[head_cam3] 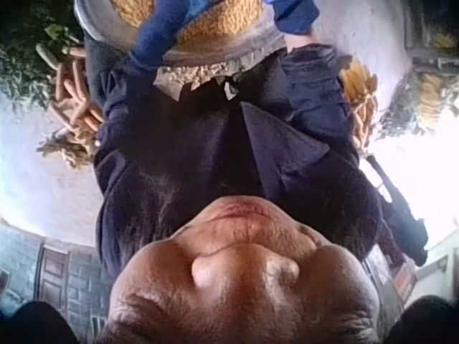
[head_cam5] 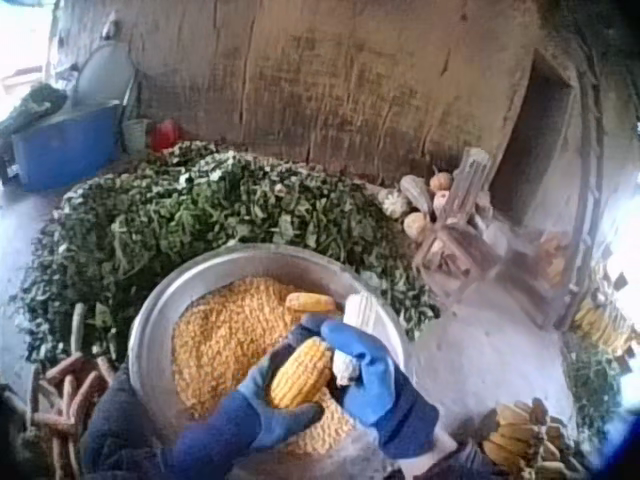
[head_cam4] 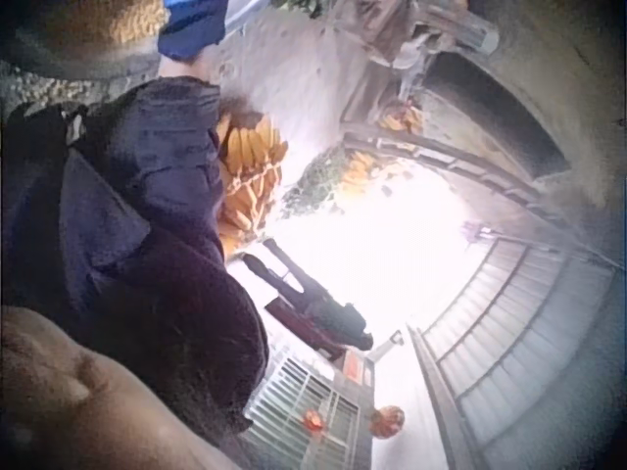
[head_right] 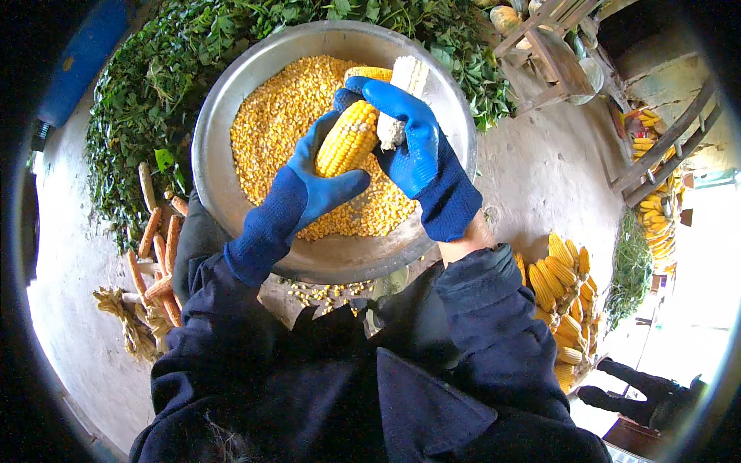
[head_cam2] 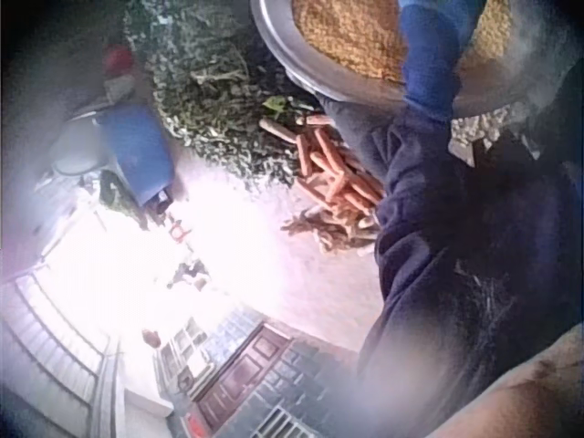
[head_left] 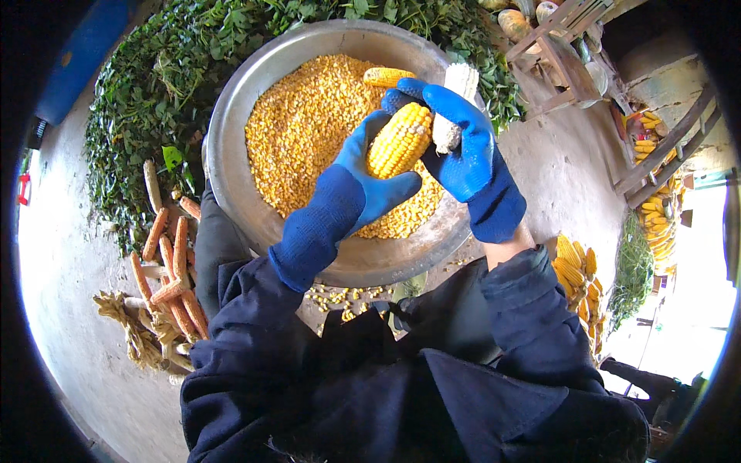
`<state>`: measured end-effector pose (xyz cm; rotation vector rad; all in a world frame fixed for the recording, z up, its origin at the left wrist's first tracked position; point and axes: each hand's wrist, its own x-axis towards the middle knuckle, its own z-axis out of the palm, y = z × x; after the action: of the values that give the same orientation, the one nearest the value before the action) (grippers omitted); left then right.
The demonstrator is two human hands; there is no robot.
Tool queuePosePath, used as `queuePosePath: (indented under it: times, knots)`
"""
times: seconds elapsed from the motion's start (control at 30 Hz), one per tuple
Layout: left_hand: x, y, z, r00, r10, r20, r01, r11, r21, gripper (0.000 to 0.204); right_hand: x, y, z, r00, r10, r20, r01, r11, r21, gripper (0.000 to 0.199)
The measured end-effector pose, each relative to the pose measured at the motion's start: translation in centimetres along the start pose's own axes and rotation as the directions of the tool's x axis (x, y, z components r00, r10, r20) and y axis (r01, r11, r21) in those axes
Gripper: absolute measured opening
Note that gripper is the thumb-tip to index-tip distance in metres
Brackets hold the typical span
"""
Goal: The person shucks corn cobs by hand, removing kernels into a large metal bowl. The person holds each cob with gloved hands and rubs the kernels off into the bowl, then sets the stripped cob aside.
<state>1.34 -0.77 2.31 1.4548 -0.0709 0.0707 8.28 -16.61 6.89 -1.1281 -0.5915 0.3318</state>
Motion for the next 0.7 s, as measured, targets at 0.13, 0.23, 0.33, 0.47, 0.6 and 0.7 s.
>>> queuePosePath:
  times: [0.13,0.23,0.33,0.47,0.6,0.7]
  knots:
    - [-0.1,2.1,-0.3,0.916,-0.359,0.180,0.386,0.909,-0.154,0.068,0.3,0.3,-0.7,0.999,0.048,0.004,-0.047,0.991,-0.124,0.047]
    - [-1.4,3.1,-1.6,0.879,-0.369,0.301,0.465,0.800,-0.378,0.052,0.7,-1.2,0.3,0.995,0.099,-0.029,-0.103,0.970,-0.220,0.050]
    - [-2.4,2.1,-2.1,0.907,-0.309,0.288,0.416,0.771,-0.482,0.057,0.5,-2.5,1.7,0.980,0.096,-0.177,-0.119,0.985,-0.124,0.049]
    - [-2.7,2.7,-1.8,0.861,-0.293,0.415,0.474,0.757,-0.450,0.066,-0.7,-3.7,1.9,0.928,0.098,-0.358,-0.222,0.920,-0.324,0.049]
    - [-3.4,3.1,-2.1,0.818,-0.266,0.509,0.511,0.743,-0.433,0.071,-1.7,-4.1,2.0,0.916,0.051,-0.398,-0.198,0.920,-0.338,0.039]
    - [-3.3,3.4,-1.3,0.800,-0.243,0.548,0.532,0.709,-0.463,0.068,-3.3,-4.5,1.3,0.930,-0.017,-0.368,-0.142,0.905,-0.401,0.042]
